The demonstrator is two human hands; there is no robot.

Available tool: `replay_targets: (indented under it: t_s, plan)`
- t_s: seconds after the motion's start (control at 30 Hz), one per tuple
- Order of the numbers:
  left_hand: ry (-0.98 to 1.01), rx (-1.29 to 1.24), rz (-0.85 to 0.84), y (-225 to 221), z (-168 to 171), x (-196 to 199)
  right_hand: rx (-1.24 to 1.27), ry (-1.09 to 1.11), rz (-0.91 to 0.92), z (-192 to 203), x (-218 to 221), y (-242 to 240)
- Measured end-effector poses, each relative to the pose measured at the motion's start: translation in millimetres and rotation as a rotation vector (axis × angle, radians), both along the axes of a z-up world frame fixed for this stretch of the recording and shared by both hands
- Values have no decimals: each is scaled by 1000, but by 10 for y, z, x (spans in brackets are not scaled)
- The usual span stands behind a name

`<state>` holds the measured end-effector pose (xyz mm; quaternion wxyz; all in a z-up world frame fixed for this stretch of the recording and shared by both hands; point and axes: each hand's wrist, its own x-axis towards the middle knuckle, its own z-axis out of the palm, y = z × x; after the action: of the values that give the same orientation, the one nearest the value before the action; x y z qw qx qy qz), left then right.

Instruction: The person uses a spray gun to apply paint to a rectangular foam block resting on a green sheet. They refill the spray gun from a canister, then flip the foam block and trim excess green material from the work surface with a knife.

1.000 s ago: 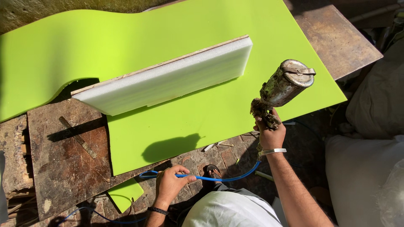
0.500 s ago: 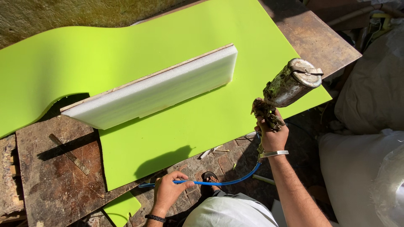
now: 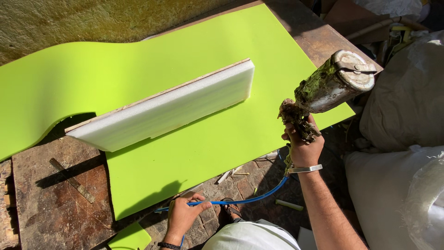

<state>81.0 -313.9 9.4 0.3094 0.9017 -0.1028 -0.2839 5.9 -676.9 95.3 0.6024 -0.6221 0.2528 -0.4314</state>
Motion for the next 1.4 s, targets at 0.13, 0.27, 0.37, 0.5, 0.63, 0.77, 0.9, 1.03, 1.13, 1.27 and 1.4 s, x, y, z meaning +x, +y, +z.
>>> replay_targets:
  t_s: [0.13,0.27,0.37,0.5,0.63,0.77,0.9,1.03,1.13,1.27,1.4]
  plan:
    - [-175,-216,-17,56,33,-14,5,13,-7,35,-2,52]
    - [-41,-97,45,206,85,-43,-3,24,62,63,21,221]
    - [-47,-126,88,402,98,-92,21,-29,143,74,83,426]
    - [-61,-142,117,763,108,-149,65,-63,244,94,220,766]
    - [-51,-178,189,1124,138,-182,95,-24,298,131,367,1132]
    - [-23,-199,269,1476,188,-238,105,13,354,158,510,1512]
    - [-40,-195,354,1830,199,-331,81,64,423,167,664,1886]
    - [-90,-338,409,2208,111,-451,53,62,510,157,824,2261]
    - [-64,-406,474,2484,7,-561,71,61,580,158,946,2529]
    - [-55,-464,556,2749,-137,-665,36,94,634,145,1083,2840]
    - [-289,-481,498,2915,-190,-760,18,108,653,143,1147,3072]
